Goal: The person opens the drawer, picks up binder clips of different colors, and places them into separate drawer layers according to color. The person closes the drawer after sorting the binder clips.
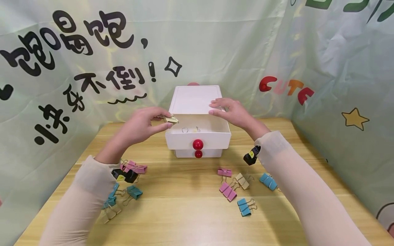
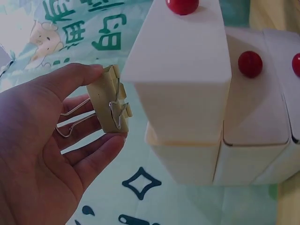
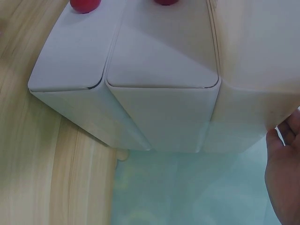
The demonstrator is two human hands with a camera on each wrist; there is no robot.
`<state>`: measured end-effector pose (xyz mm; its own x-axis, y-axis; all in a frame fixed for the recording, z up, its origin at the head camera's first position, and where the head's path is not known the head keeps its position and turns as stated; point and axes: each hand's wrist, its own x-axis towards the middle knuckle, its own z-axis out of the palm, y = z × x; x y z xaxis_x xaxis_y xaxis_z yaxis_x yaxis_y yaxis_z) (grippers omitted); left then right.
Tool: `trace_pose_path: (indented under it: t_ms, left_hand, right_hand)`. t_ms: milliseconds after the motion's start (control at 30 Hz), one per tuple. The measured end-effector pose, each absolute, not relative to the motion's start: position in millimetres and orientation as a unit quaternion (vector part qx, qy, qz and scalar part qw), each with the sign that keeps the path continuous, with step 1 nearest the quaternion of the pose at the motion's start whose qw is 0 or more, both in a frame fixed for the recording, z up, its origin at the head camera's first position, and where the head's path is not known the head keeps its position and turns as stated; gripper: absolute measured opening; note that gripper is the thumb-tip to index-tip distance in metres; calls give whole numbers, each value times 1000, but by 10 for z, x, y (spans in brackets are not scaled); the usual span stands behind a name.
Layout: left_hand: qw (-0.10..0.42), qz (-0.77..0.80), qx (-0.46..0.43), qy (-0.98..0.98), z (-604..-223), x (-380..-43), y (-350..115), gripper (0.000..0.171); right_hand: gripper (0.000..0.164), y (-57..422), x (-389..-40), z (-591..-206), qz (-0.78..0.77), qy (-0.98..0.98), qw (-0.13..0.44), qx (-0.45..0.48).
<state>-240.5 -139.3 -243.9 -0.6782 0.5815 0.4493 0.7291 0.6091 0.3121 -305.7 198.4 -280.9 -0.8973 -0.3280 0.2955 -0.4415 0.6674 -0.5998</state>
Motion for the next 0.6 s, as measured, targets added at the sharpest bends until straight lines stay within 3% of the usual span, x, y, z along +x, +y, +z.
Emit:
trace_pose_path:
  t_ms: [600]
  left_hand:
    - [112, -226, -398, -882, -2487, -2584, -931, 27]
  right_hand:
    - [60, 1972, -3041, -2802, 353, -910, 76, 206]
